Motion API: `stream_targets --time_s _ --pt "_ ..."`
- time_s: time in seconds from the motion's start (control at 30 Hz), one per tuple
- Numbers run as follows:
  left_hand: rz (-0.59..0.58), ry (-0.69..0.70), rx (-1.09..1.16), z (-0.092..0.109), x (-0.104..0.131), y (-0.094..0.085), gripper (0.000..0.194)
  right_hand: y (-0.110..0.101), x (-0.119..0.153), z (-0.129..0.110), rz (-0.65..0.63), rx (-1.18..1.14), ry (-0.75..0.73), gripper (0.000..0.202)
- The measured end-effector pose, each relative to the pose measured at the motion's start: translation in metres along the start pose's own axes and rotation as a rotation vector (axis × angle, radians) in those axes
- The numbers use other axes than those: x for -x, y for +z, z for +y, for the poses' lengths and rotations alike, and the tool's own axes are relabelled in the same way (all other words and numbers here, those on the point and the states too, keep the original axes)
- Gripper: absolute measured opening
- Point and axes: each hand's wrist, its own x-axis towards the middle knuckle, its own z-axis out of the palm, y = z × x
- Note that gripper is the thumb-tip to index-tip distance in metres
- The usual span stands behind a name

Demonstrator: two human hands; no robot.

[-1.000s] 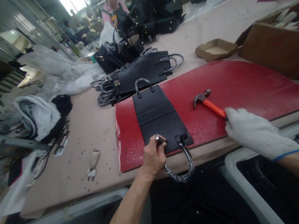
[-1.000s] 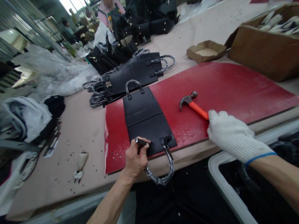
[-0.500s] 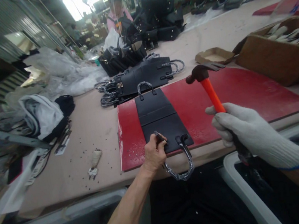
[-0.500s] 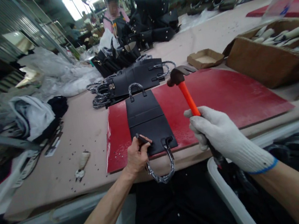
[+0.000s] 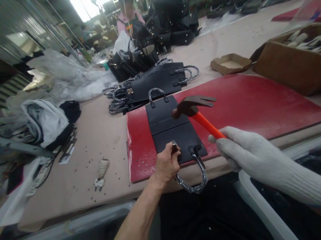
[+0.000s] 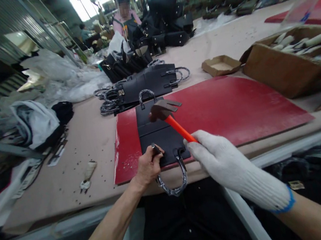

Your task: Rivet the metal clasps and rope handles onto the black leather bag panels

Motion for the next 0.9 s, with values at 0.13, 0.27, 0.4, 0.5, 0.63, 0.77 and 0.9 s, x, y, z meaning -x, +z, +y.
stream_targets --time_s 0.13,0.27,0.4,0.5,0.63,0.77,0.9 --pt "0.007 0.049 -0.025 0.002 0.0 0.0 0.018 -0.009 -0.001 -0.007 0.029 0.187 -0.069 0.028" --pt "0.019 0.056 -0.044 0.003 0.0 0.001 0.02 -0.015 0.001 -0.012 -0.009 0.29 -0.06 0.029" --pt "0.034 0.038 -0.052 0.001 0.002 0.004 0.021 -0.02 0.008 -0.025 0.148 0.263 -0.131 0.032" --pt "0.043 0.047 -0.045 -0.001 0.002 0.005 0.021 -0.016 0.01 -0.021 0.115 0.346 -0.166 0.034" --pt "0.044 0.07 -0.047 -0.002 0.003 0.006 0.022 -0.017 0.004 -0.017 -0.074 0.573 -0.112 0.028" --pt "0.04 0.054 -0.055 -0.001 0.003 0.005 0.02 -0.021 0.005 -0.032 0.135 0.381 -0.181 0.037" --pt "0.03 0.044 -0.053 -0.001 0.003 0.005 0.022 -0.017 0.006 -0.02 -0.05 0.58 -0.111 0.033"
